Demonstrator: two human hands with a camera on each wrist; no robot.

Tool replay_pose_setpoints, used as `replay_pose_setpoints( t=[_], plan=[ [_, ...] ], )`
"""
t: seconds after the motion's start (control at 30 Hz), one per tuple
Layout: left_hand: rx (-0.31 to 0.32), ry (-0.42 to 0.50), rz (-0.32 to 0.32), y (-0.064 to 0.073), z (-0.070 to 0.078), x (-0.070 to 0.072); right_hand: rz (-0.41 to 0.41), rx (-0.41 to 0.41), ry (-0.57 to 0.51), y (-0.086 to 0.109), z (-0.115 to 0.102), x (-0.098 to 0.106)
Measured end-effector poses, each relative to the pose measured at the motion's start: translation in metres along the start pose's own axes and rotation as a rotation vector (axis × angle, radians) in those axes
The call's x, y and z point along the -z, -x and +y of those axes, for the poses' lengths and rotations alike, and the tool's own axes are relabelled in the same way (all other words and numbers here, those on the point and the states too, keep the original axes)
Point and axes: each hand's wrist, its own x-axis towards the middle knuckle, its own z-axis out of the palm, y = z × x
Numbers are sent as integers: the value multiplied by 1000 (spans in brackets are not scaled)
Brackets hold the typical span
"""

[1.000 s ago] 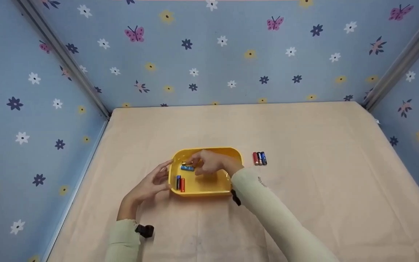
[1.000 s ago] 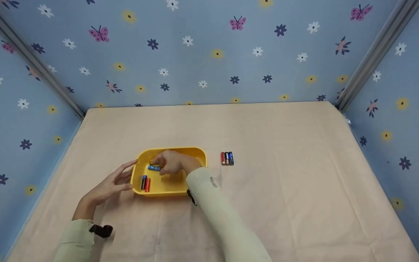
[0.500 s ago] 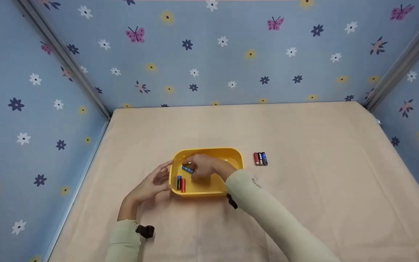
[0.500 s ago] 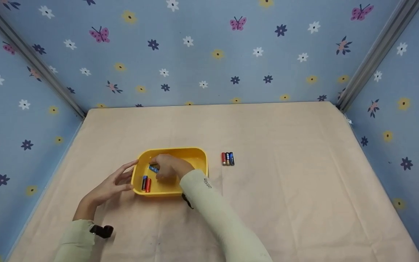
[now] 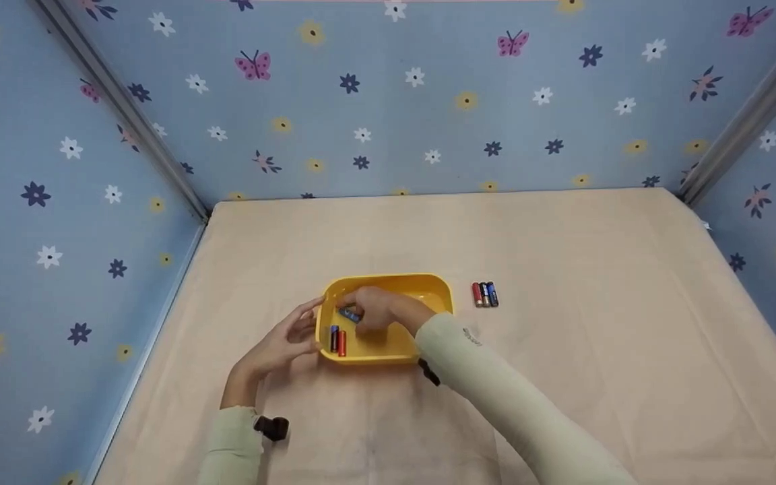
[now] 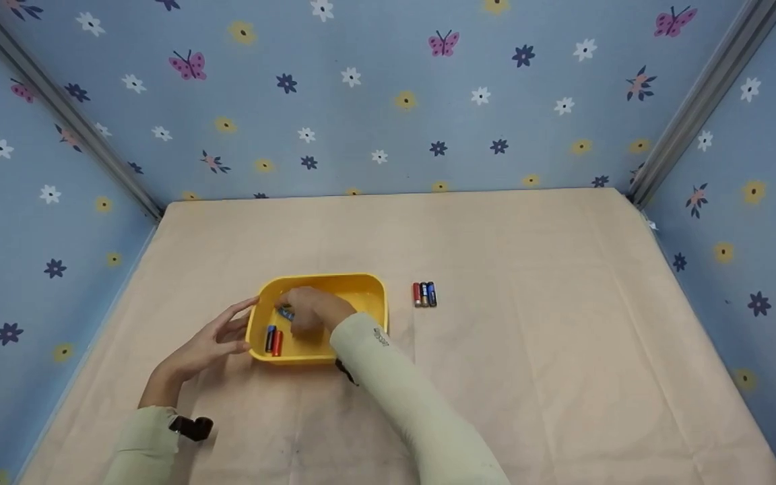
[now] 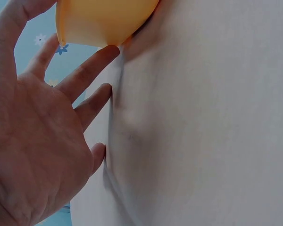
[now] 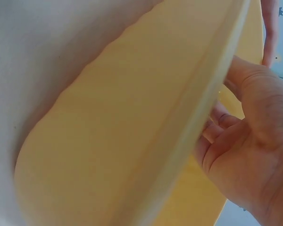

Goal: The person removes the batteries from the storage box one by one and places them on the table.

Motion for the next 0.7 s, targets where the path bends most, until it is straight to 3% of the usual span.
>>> replay_pose_setpoints(
  t=[0.4, 0.7],
  plan=[
    [1, 8, 8, -1, 0, -1, -14, 34, 143, 3, 7, 2],
    [1, 9, 13, 0, 1, -1, -43, 35, 159, 7, 13, 5]
  ],
)
